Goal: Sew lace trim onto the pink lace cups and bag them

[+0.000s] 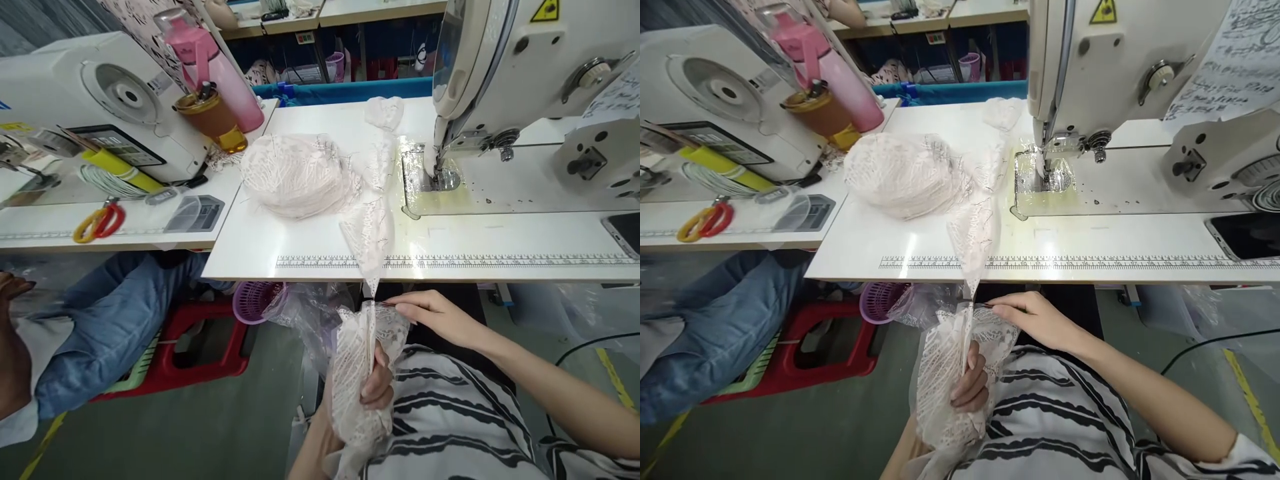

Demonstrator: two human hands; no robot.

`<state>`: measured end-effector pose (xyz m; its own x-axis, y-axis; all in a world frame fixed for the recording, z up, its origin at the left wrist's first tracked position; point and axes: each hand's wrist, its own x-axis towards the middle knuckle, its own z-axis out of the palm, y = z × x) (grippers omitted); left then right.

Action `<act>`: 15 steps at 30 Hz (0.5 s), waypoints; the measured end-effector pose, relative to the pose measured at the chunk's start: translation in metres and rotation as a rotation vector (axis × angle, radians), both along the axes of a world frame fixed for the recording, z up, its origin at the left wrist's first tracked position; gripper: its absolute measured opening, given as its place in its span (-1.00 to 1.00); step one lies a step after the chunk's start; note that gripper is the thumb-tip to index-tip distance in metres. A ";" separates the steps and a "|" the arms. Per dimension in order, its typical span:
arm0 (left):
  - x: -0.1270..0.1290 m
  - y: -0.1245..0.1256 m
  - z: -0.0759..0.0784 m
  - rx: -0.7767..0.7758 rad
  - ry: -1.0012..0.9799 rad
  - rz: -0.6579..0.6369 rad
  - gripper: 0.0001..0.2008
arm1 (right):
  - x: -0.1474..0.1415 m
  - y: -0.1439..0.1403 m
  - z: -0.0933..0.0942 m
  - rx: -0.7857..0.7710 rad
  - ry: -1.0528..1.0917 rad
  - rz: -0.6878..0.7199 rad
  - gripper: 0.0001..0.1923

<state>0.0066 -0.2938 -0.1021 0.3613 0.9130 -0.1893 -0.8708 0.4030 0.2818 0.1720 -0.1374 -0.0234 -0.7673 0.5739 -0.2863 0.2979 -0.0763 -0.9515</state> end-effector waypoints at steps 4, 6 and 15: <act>0.002 0.003 -0.005 0.112 -0.119 -0.034 -0.75 | -0.014 0.000 -0.003 -0.071 0.129 0.008 -0.59; 0.002 0.005 -0.003 0.156 -0.169 -0.037 -0.79 | -0.018 0.002 0.000 -0.090 0.151 0.004 -0.59; 0.006 0.009 -0.001 0.200 -0.223 -0.017 -0.85 | -0.025 0.002 -0.001 -0.123 0.162 -0.035 -0.57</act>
